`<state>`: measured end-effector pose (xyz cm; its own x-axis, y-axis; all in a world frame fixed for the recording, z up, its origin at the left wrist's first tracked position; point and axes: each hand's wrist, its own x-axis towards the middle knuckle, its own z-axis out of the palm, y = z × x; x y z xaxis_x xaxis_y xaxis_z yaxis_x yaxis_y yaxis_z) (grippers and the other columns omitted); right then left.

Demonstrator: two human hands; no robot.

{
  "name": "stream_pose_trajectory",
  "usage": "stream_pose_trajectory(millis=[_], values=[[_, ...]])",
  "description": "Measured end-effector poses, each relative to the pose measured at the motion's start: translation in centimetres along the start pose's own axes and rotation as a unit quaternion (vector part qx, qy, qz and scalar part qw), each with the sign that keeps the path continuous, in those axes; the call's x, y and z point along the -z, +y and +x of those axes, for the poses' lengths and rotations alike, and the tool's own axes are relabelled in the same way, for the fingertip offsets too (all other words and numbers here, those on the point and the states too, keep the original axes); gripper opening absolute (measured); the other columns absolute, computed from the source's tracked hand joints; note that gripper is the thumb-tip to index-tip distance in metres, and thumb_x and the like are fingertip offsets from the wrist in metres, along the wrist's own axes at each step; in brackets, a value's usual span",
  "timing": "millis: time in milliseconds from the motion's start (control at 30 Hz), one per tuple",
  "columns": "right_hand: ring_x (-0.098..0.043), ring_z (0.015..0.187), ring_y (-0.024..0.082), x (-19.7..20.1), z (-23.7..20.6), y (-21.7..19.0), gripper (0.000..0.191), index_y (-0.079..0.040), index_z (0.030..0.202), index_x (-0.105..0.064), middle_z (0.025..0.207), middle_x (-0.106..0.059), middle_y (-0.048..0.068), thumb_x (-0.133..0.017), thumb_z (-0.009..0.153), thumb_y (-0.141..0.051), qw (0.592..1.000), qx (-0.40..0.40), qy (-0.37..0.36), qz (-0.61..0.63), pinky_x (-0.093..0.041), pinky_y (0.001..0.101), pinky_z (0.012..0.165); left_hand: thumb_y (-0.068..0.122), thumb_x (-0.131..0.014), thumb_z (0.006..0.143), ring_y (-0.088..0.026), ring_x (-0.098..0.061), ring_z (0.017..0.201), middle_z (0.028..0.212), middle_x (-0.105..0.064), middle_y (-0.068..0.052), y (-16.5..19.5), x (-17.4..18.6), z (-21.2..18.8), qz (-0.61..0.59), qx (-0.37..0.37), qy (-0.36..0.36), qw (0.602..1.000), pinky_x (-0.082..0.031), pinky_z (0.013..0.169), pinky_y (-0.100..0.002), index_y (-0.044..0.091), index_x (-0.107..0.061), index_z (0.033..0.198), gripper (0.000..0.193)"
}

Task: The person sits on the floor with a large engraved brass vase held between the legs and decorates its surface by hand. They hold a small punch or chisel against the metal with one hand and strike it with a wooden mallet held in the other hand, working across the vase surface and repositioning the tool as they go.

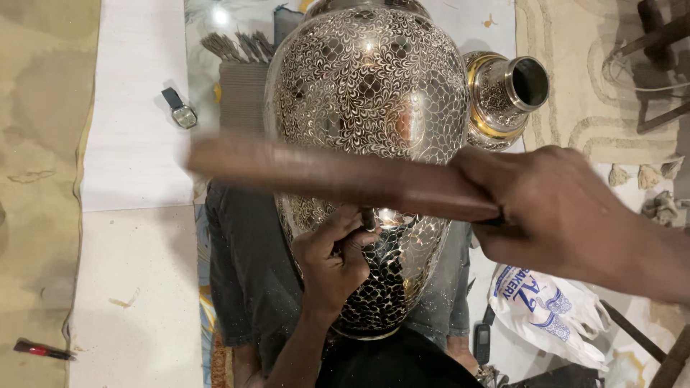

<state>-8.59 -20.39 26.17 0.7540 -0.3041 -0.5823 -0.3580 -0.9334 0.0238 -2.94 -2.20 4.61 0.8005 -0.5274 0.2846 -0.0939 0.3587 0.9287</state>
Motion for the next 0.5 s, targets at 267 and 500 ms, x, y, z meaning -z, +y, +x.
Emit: stream_pose_trajectory(millis=[267,500], values=[[-0.062,0.047,0.018,0.21,0.55,0.22,0.024,-0.012,0.098,-0.059,0.058,-0.063,0.005,-0.068,0.076,-0.011,0.997,-0.025,-0.03,0.065,-0.048,0.0336,0.046,-0.015,-0.058,0.085,-0.016,-0.081,0.087,0.098,-0.08,-0.012,1.0,0.21,0.28,0.047,0.02,-0.015,0.999,-0.067,0.071,-0.024,0.001,-0.07,0.122,0.042],[-0.064,0.048,0.018,-0.5,0.31,0.42,0.025,-0.011,0.1,-0.059,0.062,-0.064,0.005,-0.068,0.076,-0.007,0.999,-0.043,-0.025,0.005,-0.05,0.0345,0.049,-0.008,-0.069,0.093,-0.016,-0.079,0.085,0.1,-0.079,-0.011,0.27,0.33,0.36,0.022,-0.009,-0.015,1.0,-0.066,0.07,-0.025,0.001,-0.07,0.118,0.026]])
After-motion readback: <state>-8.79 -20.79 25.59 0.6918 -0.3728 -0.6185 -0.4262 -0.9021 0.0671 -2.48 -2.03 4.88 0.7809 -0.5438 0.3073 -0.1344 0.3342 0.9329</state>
